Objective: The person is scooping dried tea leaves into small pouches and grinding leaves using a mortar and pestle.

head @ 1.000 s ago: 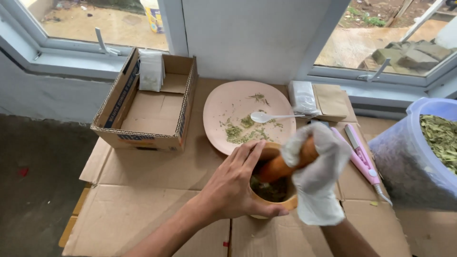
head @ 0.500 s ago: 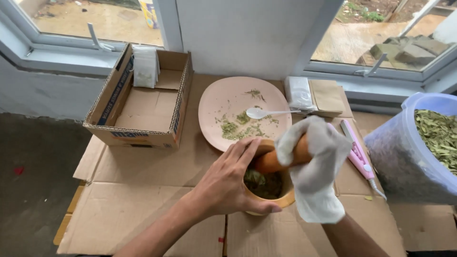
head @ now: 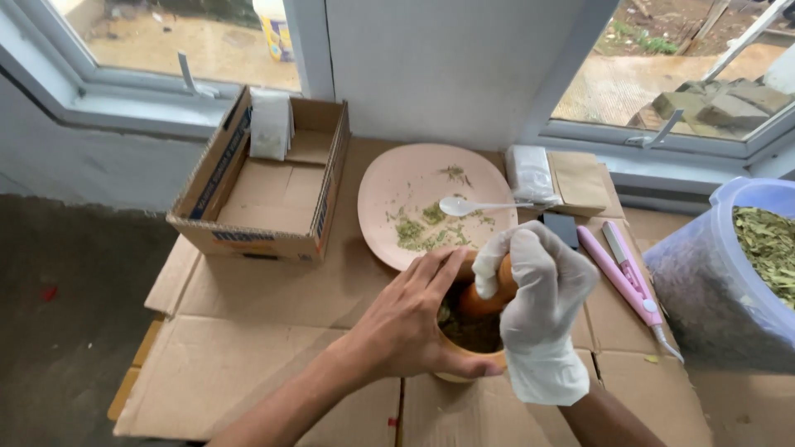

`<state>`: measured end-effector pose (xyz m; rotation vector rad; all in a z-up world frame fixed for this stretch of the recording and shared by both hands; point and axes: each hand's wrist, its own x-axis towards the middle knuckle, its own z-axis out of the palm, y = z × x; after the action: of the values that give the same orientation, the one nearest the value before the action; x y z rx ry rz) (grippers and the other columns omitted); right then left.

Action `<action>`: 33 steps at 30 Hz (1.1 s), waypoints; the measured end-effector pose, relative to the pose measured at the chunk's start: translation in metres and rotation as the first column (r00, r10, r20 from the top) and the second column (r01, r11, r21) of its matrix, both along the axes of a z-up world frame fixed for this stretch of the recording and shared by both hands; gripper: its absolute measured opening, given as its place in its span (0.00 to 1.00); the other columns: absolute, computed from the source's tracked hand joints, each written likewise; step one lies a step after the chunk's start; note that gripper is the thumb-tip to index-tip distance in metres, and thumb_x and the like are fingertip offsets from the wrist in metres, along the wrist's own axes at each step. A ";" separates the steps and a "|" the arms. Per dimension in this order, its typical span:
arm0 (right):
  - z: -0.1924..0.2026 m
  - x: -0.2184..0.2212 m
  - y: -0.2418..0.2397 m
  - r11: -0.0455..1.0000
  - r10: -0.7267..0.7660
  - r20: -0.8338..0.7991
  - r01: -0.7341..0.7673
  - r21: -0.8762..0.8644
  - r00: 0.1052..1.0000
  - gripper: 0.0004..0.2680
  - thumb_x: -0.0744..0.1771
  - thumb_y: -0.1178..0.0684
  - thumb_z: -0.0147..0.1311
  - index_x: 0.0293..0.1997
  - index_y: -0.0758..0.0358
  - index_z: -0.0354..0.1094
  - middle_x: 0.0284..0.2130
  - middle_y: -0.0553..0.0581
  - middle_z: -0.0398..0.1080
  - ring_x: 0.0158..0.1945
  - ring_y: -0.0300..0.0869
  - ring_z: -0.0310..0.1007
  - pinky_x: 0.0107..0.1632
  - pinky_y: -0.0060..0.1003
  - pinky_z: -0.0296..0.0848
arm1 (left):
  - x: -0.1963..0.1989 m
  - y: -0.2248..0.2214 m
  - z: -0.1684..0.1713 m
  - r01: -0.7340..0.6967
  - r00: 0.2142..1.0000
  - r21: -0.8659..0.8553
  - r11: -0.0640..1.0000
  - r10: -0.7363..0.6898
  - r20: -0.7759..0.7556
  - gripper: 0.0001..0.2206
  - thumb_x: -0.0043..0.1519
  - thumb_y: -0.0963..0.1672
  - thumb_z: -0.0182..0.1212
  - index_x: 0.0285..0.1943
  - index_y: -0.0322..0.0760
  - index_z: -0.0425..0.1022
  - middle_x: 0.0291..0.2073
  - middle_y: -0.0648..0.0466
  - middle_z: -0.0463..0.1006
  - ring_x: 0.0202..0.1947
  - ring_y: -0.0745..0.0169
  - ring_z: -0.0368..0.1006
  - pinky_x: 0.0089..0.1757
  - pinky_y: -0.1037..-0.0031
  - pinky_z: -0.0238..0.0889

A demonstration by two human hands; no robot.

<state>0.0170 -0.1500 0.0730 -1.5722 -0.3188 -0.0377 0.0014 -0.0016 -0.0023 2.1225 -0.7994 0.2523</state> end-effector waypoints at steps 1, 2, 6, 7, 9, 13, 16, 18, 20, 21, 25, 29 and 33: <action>-0.001 -0.002 -0.001 1.000 0.007 -0.028 -0.007 0.004 1.000 0.16 0.65 0.47 0.47 0.15 0.63 0.66 0.08 0.54 0.62 0.15 0.38 0.57 0.26 0.34 0.60 | -0.001 -0.001 -0.005 -0.009 1.000 0.027 1.000 0.010 -0.017 0.59 0.49 0.65 0.70 0.80 0.21 0.54 0.72 0.37 0.65 0.73 0.38 0.62 0.68 0.51 0.57; 0.000 0.001 -0.001 1.000 0.017 -0.040 -0.016 0.011 0.999 0.16 0.65 0.47 0.48 0.15 0.63 0.66 0.08 0.54 0.62 0.14 0.39 0.57 0.26 0.34 0.60 | 0.004 -0.001 -0.007 -0.020 1.000 0.056 0.998 0.021 -0.018 0.61 0.49 0.66 0.68 0.81 0.18 0.53 0.74 0.36 0.64 0.75 0.37 0.60 0.70 0.51 0.55; 0.003 0.005 -0.008 1.000 0.015 -0.059 -0.013 0.028 0.998 0.16 0.65 0.47 0.48 0.15 0.64 0.66 0.08 0.55 0.62 0.14 0.39 0.56 0.25 0.35 0.61 | 0.003 -0.001 -0.004 0.000 0.999 -0.012 1.000 0.000 0.038 0.56 0.48 0.62 0.74 0.77 0.21 0.58 0.70 0.37 0.68 0.70 0.39 0.66 0.67 0.52 0.60; 0.003 0.004 -0.010 0.999 0.009 -0.077 -0.006 0.038 0.997 0.16 0.65 0.47 0.48 0.15 0.65 0.66 0.08 0.55 0.61 0.14 0.40 0.56 0.25 0.35 0.61 | 0.002 -0.001 -0.002 -0.010 1.000 0.006 1.000 0.010 0.011 0.57 0.48 0.63 0.74 0.79 0.22 0.57 0.70 0.38 0.67 0.71 0.39 0.65 0.68 0.52 0.59; 0.003 0.001 -0.015 0.999 0.011 -0.095 -0.007 0.044 0.995 0.16 0.65 0.48 0.48 0.15 0.65 0.66 0.07 0.56 0.61 0.13 0.40 0.56 0.25 0.35 0.61 | 0.000 -0.001 -0.005 -0.028 1.000 0.020 0.999 0.028 -0.014 0.58 0.48 0.63 0.74 0.80 0.23 0.56 0.71 0.39 0.66 0.72 0.39 0.64 0.68 0.53 0.58; 0.013 -0.005 -0.022 0.999 -0.045 -0.109 0.046 0.000 0.993 0.14 0.64 0.53 0.48 0.14 0.67 0.66 0.07 0.58 0.62 0.11 0.40 0.56 0.21 0.34 0.58 | 0.005 0.001 -0.005 0.005 0.999 0.084 0.996 -0.001 -0.046 0.61 0.49 0.68 0.66 0.82 0.23 0.52 0.75 0.38 0.62 0.75 0.39 0.60 0.69 0.51 0.54; -0.005 -0.003 -0.014 0.998 -0.055 0.112 0.055 0.004 0.992 0.12 0.64 0.59 0.44 0.17 0.67 0.66 0.10 0.58 0.64 0.12 0.39 0.58 0.18 0.33 0.56 | 0.002 0.002 -0.001 0.007 1.000 0.083 0.997 -0.005 -0.028 0.60 0.50 0.66 0.68 0.82 0.22 0.52 0.74 0.37 0.63 0.75 0.38 0.59 0.70 0.50 0.53; -0.013 0.000 -0.003 0.997 -0.045 0.328 0.024 0.069 0.943 0.11 0.66 0.60 0.42 0.21 0.66 0.66 0.12 0.56 0.67 0.13 0.38 0.60 0.19 0.33 0.58 | 0.004 0.001 0.002 0.011 0.999 0.069 0.998 -0.014 0.048 0.58 0.50 0.64 0.73 0.80 0.22 0.54 0.72 0.37 0.65 0.73 0.38 0.61 0.71 0.50 0.54; -0.010 -0.003 0.010 0.972 -0.195 0.113 0.176 0.158 0.974 0.13 0.64 0.54 0.43 0.15 0.61 0.63 0.12 0.53 0.66 0.17 0.40 0.60 0.28 0.35 0.64 | 0.003 -0.001 0.003 0.000 0.998 -0.022 1.000 0.001 0.065 0.51 0.50 0.63 0.72 0.75 0.26 0.64 0.69 0.39 0.68 0.70 0.41 0.65 0.68 0.55 0.59; -0.012 -0.001 0.006 0.972 -0.193 0.109 0.175 0.157 0.975 0.13 0.64 0.54 0.43 0.15 0.61 0.63 0.12 0.53 0.66 0.17 0.40 0.60 0.28 0.35 0.64 | 0.003 0.001 0.004 -0.002 0.998 -0.022 1.000 0.003 0.061 0.51 0.50 0.63 0.72 0.75 0.26 0.64 0.69 0.39 0.68 0.70 0.41 0.65 0.68 0.55 0.59; -0.005 -0.002 -0.019 0.993 0.068 -0.071 -0.060 0.102 0.995 0.13 0.65 0.55 0.46 0.16 0.66 0.66 0.08 0.58 0.63 0.13 0.40 0.55 0.22 0.35 0.58 | 0.003 0.001 -0.001 0.007 1.000 0.068 0.998 -0.006 -0.018 0.58 0.51 0.66 0.68 0.81 0.23 0.55 0.72 0.38 0.65 0.73 0.40 0.61 0.69 0.53 0.55; 0.016 -0.004 -0.019 0.994 0.083 -0.002 -0.082 -0.077 0.997 0.12 0.63 0.56 0.44 0.12 0.60 0.60 0.08 0.51 0.60 0.14 0.36 0.52 0.24 0.34 0.57 | 0.004 0.002 -0.006 0.011 0.998 0.103 0.995 -0.005 -0.055 0.61 0.50 0.67 0.68 0.83 0.24 0.51 0.76 0.39 0.61 0.76 0.39 0.57 0.71 0.52 0.49; -0.014 0.002 0.007 0.996 -0.015 0.172 0.000 0.089 0.985 0.12 0.67 0.57 0.46 0.20 0.64 0.65 0.12 0.53 0.64 0.14 0.37 0.56 0.20 0.35 0.55 | 0.004 -0.001 0.002 0.007 0.998 -0.004 1.000 -0.006 0.056 0.50 0.50 0.63 0.74 0.74 0.29 0.65 0.68 0.41 0.68 0.69 0.42 0.65 0.68 0.54 0.58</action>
<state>0.0189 -0.1428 0.0592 -1.4849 -0.4414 -0.1928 0.0057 -0.0023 -0.0002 2.1170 -0.8372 0.3103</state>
